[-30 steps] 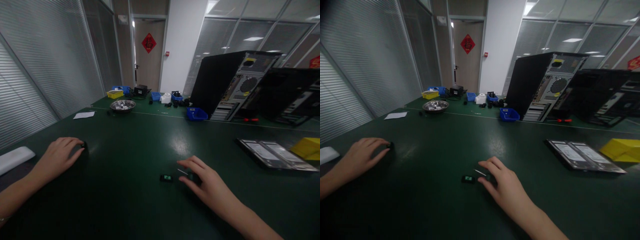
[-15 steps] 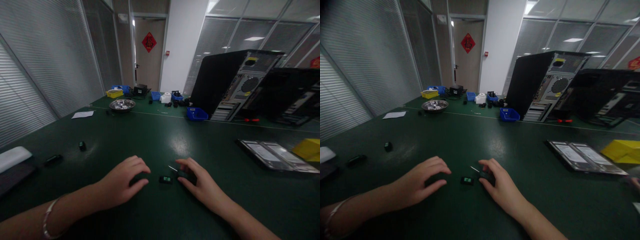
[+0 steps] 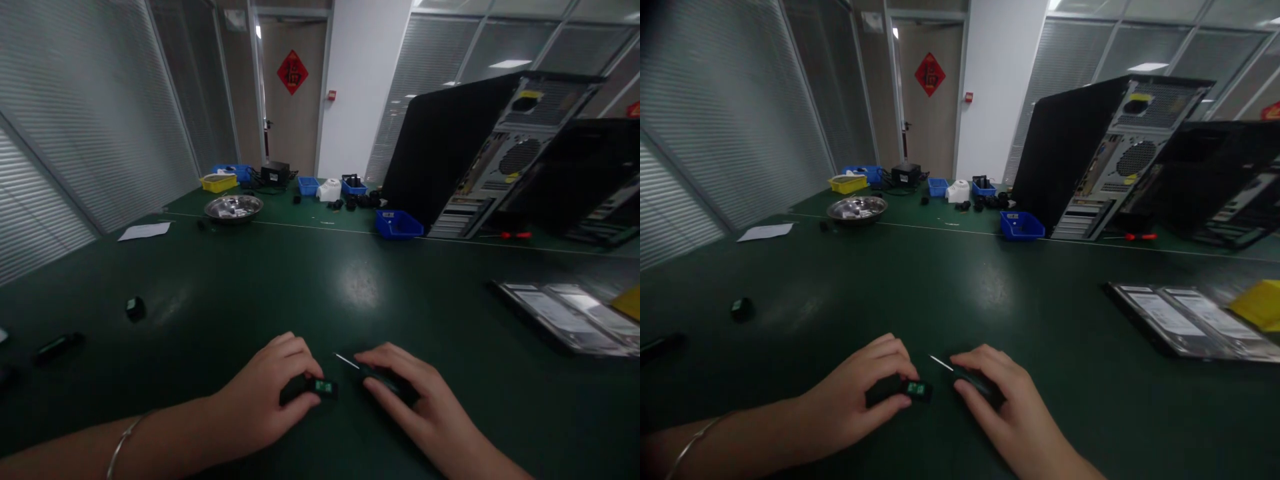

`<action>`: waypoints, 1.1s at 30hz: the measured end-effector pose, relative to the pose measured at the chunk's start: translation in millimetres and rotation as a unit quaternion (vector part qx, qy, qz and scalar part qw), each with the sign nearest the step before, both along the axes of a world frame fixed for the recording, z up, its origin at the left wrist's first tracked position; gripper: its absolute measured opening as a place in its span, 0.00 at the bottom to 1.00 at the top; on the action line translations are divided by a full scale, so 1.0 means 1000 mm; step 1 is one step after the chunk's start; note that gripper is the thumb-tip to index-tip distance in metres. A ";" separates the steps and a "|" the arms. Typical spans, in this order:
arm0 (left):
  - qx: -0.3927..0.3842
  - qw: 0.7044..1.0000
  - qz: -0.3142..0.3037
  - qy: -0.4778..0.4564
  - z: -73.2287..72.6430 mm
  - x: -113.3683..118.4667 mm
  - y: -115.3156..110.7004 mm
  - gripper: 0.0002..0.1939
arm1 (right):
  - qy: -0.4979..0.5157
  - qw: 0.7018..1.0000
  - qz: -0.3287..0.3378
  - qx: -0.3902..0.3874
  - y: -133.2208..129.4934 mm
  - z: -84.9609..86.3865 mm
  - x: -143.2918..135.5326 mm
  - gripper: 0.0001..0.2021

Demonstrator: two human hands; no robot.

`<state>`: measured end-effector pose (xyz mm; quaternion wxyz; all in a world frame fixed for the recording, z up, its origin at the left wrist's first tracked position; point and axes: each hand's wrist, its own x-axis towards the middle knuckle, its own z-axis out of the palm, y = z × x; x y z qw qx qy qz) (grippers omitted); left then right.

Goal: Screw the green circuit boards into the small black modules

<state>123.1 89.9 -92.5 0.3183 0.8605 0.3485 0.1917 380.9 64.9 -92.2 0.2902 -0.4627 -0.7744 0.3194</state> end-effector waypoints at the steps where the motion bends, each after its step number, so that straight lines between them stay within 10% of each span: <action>1: -0.004 1.000 -0.005 -0.003 0.000 -0.001 0.001 0.08 | -0.002 1.000 0.003 0.001 0.000 -0.001 0.001 0.09; 11: -0.006 1.000 -0.021 -0.010 0.005 -0.003 0.003 0.09 | -0.018 0.997 -0.067 0.045 0.002 -0.011 0.009 0.14; 22: -0.010 0.999 -0.002 -0.050 0.003 -0.003 0.005 0.08 | -0.086 0.996 -0.002 0.038 -0.005 -0.017 0.006 0.23; 33: -0.044 0.995 0.044 -0.075 0.001 -0.003 0.006 0.08 | -0.031 0.999 0.006 0.019 -0.006 -0.004 0.003 0.11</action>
